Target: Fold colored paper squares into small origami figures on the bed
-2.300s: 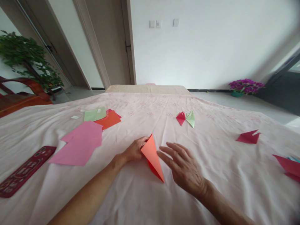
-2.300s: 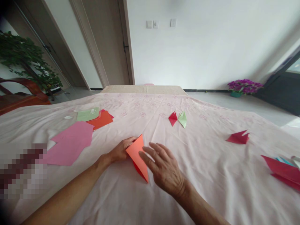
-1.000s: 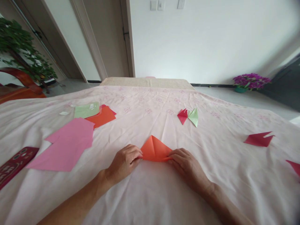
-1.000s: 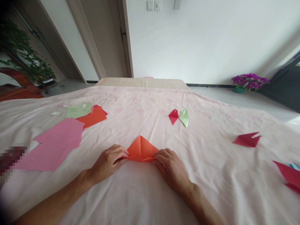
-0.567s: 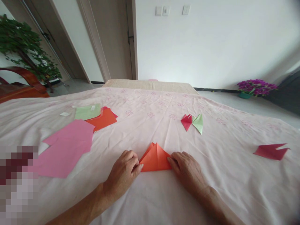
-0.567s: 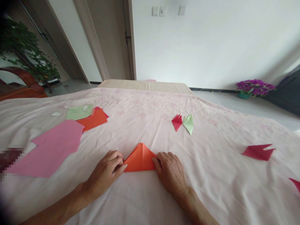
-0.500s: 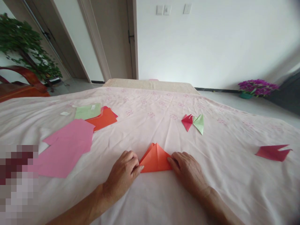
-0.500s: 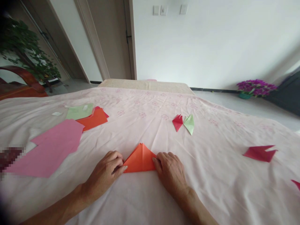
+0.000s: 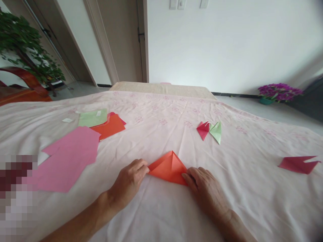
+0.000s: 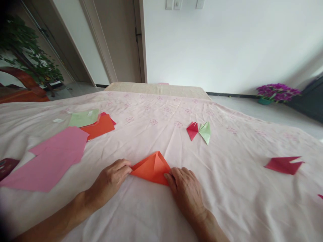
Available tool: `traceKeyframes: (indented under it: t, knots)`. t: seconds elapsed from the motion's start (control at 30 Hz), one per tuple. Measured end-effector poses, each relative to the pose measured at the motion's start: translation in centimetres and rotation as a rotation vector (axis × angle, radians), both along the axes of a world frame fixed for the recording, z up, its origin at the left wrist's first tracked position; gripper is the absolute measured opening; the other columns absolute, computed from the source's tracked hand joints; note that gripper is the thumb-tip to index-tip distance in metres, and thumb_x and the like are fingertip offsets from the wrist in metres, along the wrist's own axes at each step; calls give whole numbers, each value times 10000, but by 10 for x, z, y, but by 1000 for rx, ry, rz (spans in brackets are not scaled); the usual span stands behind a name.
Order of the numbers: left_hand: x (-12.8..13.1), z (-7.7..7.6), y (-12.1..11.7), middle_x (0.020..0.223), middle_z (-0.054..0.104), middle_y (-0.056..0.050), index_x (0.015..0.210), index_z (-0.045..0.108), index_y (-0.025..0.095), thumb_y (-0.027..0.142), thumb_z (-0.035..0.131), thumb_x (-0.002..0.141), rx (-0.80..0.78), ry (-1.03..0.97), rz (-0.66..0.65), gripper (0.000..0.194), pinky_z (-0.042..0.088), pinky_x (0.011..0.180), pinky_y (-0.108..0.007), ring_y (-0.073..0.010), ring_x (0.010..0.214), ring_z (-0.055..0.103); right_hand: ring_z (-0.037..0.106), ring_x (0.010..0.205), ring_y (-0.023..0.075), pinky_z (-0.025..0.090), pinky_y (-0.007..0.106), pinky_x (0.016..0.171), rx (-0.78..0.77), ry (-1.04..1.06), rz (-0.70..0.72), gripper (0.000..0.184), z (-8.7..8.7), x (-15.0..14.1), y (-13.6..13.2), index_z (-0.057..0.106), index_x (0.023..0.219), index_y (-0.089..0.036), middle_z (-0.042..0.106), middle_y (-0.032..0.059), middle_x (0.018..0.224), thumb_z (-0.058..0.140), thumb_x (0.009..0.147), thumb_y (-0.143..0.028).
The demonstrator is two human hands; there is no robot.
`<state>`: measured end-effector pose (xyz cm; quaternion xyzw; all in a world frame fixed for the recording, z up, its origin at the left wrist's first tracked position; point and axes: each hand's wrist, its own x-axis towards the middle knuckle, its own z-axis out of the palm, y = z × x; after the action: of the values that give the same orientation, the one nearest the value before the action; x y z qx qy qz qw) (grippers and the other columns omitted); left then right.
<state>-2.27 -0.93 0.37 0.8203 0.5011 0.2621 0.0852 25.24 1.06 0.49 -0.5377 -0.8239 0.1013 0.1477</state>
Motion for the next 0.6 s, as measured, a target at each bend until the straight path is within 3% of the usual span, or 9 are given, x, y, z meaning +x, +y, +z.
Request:
traceKeyframes:
  t: [0.1, 0.2, 0.33, 0.6]
  knots:
    - [3, 4, -1, 930, 618, -24, 851, 602, 196, 91, 601, 827, -168, -70, 37, 108, 487, 794, -278, -159, 880, 595, 541, 683, 187, 326, 301, 654, -2, -37, -22, 299, 2, -4, 0, 522, 729, -217, 601, 12, 688, 434, 974, -363]
    - [6, 7, 0, 906, 612, -16, 816, 600, 202, 181, 635, 833, -242, -121, 94, 44, 474, 754, -267, -154, 842, 595, 541, 671, 183, 318, 297, 642, 4, -56, -33, 292, 4, -6, 1, 521, 721, -216, 605, 14, 681, 440, 968, -349]
    - [11, 4, 4, 831, 584, -1, 736, 559, 198, 227, 581, 880, -257, -124, 168, 149, 439, 686, -254, -139, 760, 575, 542, 650, 176, 300, 292, 624, 20, -77, -71, 277, 4, -6, 3, 520, 711, -219, 607, 8, 663, 451, 955, -332]
    - [17, 5, 6, 847, 548, -8, 750, 531, 196, 265, 515, 922, -248, 7, 199, 187, 417, 725, -287, -156, 795, 553, 554, 628, 178, 268, 289, 595, -3, -123, -158, 249, 6, -10, 10, 537, 686, -225, 606, 1, 635, 492, 910, -325]
